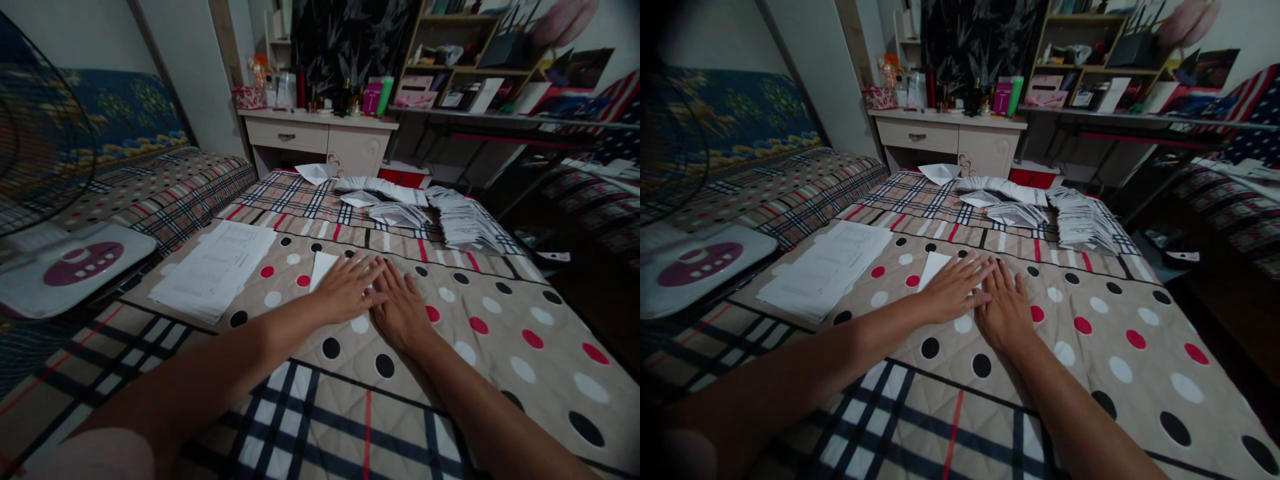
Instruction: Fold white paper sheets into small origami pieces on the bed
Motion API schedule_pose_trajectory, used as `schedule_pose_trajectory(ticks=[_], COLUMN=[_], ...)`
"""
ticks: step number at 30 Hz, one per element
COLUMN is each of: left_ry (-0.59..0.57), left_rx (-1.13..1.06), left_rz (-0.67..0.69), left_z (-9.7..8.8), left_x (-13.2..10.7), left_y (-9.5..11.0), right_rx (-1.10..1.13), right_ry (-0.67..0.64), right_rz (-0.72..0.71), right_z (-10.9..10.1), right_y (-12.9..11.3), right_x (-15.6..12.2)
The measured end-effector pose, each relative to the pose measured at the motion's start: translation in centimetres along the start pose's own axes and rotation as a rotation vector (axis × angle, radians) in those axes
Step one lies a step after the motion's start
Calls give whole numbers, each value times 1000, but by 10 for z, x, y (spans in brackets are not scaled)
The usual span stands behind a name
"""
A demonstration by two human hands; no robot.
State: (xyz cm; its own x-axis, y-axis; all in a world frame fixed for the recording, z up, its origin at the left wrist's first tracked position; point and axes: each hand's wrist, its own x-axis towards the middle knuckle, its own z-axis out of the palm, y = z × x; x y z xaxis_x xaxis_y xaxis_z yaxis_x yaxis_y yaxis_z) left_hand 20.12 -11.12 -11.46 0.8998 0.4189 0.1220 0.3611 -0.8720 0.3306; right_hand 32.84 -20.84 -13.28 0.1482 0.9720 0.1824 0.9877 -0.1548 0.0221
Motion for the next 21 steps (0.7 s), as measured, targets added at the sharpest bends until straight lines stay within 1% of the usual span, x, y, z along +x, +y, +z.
schedule_pose_trajectory(ticks=[3,5,7,10,17,19,21], left_ry=[31,70,140,211,219,251,323], left_rx=[27,8,-1,-3,-104,-176,-265], left_rz=[-80,-93,-107,-124,-262,-298,-323], left_z=[3,-2,-8,-15,-23,-24,-26], left_x=[0,-3,-5,-4,0,-1,-2], left_y=[-32,-53,-65,-69,-66,-67,-67], right_rx=[41,85,143,267,556,627,662], right_ry=[24,46,74,121,266,340,440], right_rz=[5,5,4,22,115,132,110], right_z=[1,2,3,2,6,5,2], right_y=[2,3,4,8,18,19,17], right_x=[-1,-1,-1,1,4,3,2])
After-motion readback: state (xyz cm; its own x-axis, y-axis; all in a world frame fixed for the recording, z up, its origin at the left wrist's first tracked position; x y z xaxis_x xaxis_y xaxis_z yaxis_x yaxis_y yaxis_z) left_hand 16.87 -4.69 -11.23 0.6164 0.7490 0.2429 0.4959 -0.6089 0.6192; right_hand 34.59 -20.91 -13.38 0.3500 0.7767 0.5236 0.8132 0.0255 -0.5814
